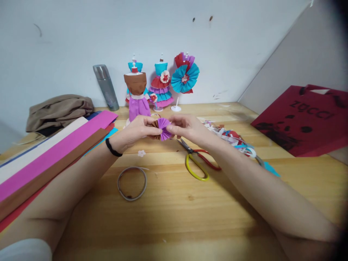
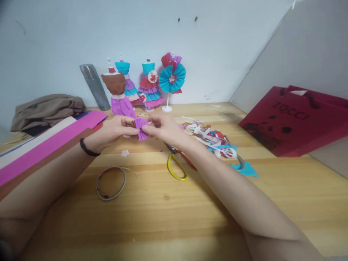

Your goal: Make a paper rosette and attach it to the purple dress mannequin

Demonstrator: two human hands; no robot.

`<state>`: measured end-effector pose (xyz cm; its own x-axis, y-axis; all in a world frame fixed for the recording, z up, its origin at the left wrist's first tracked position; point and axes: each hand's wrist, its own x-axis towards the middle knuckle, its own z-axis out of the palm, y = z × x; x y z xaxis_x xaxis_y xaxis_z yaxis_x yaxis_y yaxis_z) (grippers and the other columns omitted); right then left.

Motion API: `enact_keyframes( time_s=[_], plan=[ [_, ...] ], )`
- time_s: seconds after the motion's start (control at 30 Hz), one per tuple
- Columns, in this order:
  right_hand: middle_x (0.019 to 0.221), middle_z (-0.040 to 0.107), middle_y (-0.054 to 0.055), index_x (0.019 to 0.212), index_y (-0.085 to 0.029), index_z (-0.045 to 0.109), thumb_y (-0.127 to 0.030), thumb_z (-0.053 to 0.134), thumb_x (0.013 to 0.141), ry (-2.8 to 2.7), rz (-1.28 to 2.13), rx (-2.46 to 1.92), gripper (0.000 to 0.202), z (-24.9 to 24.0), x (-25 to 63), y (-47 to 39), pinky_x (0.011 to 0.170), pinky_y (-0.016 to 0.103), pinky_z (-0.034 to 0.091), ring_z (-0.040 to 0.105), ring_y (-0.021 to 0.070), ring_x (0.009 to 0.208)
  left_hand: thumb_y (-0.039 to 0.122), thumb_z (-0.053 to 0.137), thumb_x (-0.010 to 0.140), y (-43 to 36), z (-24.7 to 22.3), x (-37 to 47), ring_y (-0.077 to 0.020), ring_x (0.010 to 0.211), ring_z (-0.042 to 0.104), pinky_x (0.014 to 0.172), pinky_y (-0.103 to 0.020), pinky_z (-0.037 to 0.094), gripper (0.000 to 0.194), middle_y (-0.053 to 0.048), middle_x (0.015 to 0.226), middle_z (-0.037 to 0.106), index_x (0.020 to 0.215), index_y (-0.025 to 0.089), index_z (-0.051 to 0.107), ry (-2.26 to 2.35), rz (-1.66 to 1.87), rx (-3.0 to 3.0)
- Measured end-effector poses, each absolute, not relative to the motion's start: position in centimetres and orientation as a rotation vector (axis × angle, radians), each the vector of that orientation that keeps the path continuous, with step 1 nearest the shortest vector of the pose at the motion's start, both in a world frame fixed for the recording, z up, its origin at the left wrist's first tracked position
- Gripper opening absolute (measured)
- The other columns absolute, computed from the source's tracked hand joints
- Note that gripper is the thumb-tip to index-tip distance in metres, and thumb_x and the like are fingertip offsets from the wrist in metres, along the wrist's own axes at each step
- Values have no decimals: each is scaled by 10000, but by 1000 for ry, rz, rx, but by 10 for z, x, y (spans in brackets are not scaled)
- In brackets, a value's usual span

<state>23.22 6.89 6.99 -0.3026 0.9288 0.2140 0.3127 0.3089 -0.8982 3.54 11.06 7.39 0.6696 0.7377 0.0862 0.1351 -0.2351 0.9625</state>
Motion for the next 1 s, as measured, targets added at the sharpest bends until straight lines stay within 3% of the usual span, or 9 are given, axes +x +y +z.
enact_keyframes(
  time_s=[0.23, 0.43, 0.7, 0.87, 1.0],
  plan=[
    [628, 658, 5, 769, -201, 670, -325, 703, 762, -1694, 1032, -1162, 128, 69, 231, 71, 556, 260, 462, 587, 139, 562, 270, 746, 670, 109, 76, 36, -83, 587, 503, 567, -208, 388, 189, -6, 639, 611, 749, 104, 703, 720, 668, 1757],
    [510, 593, -6, 552, -201, 571, -253, 728, 756, -1715, 977, -1243, 262, 71, 233, 72, 513, 246, 413, 533, 116, 494, 269, 737, 663, 112, 74, 35, -91, 583, 513, 559, -214, 383, 185, -14, 636, 616, 734, 101, 703, 745, 672, 1773],
    [527, 611, 11, 571, -195, 597, -266, 707, 764, -1745, 994, -1280, 234, 73, 237, 71, 535, 269, 453, 562, 134, 507, 242, 739, 664, 115, 74, 33, -74, 554, 492, 519, -197, 339, 153, 0, 603, 612, 734, 109, 714, 783, 683, 1752],
    [552, 611, 0, 581, -205, 600, -257, 725, 729, -1680, 933, -1247, 201, 79, 240, 71, 534, 263, 444, 564, 126, 521, 228, 743, 666, 116, 72, 33, -73, 555, 512, 543, -195, 380, 155, 5, 597, 624, 757, 104, 730, 728, 656, 1755],
    [633, 639, 4, 686, -207, 636, -322, 743, 705, -1702, 883, -1144, 159, 78, 240, 71, 574, 271, 449, 583, 139, 601, 241, 755, 676, 115, 69, 34, -96, 638, 588, 619, -214, 460, 212, -24, 725, 693, 843, 110, 757, 710, 629, 1738]
  ],
)
